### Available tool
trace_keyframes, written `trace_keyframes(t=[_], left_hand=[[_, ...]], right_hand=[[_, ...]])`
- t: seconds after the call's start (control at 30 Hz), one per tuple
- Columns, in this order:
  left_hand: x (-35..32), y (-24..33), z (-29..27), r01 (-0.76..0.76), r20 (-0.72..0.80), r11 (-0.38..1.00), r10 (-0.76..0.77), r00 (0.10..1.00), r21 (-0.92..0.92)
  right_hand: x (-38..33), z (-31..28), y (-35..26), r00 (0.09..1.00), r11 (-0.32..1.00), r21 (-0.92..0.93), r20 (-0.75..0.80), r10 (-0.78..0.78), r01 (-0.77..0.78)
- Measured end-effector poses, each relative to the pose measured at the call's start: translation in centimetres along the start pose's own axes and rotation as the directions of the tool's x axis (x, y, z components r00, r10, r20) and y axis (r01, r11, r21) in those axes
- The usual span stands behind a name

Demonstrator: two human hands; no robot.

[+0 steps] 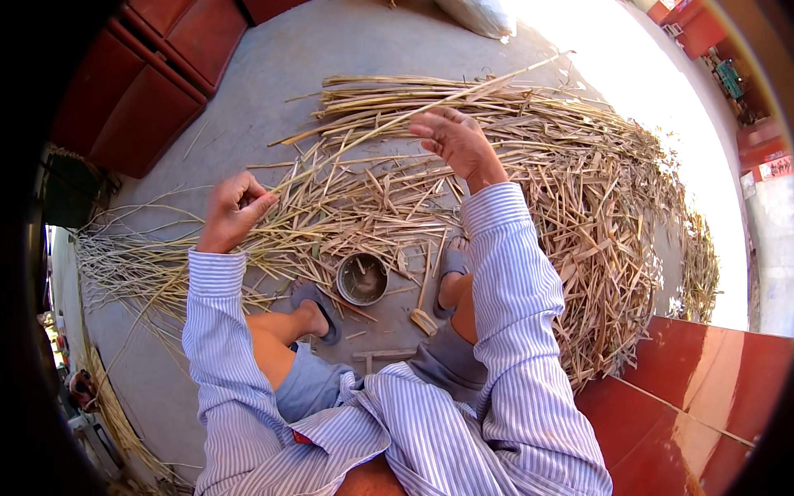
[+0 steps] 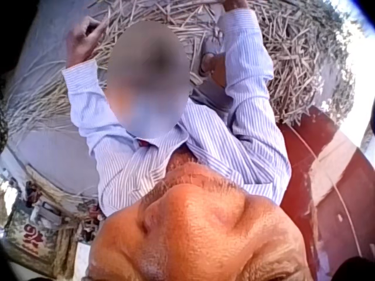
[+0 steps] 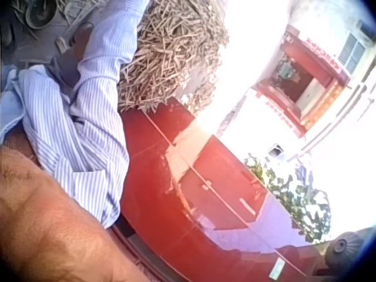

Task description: The person sits on the floor and repeatedly picks up dried plant stalks, strips off the outer layers by hand, and places the processed pieces aside. The person handles the stalks one at a time, separating usable parts from waste.

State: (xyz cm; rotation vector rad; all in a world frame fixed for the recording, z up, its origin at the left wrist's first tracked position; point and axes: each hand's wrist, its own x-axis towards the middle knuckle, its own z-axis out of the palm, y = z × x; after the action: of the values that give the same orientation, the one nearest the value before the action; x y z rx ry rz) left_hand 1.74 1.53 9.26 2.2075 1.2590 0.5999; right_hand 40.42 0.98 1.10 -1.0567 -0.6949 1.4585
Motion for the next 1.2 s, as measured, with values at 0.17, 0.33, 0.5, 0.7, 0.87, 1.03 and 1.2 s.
trace_keyframes(t=[0.17,0.33,0.5,0.7,0.87,1.03,1.2], left_hand=[[-2.2,-2.8,-2.6,0.226,0.147,0.965,-0.206,0.967,-0.131],[-0.5,-1.8,0.6,0.013,0.018,0.996,-0.011,1.0,-0.089],[3.0,1.7,4.4,-0.098,-0.089,0.994,0.102,0.991,0.044],[3.1,2.1,5.3,-0.249,-0.117,0.927,0.291,0.95,0.282],[0.9,1.5,3.5,-0.239,-0.018,0.884,0.269,0.963,0.402],[-2.9,-2.5,-2.0,0.232,0.231,0.967,-0.251,0.94,0.107],[-0.6,0.6,2.8,-0.014,0.023,1.0,0.015,1.0,-0.028]], right_hand=[[1.9,-2.4,-0.2,0.988,0.953,0.285,-0.14,-0.066,0.104],[1.7,5.6,3.4,1.0,0.957,0.291,0.026,-0.011,0.003],[-1.1,11.5,4.4,0.999,0.952,0.306,0.033,0.021,-0.03],[-1.7,12.0,4.1,0.988,0.992,0.121,-0.153,-0.023,0.042],[-0.7,9.2,3.1,0.961,0.98,0.139,-0.259,-0.099,0.139],[1.1,1.4,0.1,0.899,0.955,0.197,-0.42,-0.123,0.223],[-0.1,6.7,3.3,0.972,0.965,0.253,-0.236,-0.002,0.063]])
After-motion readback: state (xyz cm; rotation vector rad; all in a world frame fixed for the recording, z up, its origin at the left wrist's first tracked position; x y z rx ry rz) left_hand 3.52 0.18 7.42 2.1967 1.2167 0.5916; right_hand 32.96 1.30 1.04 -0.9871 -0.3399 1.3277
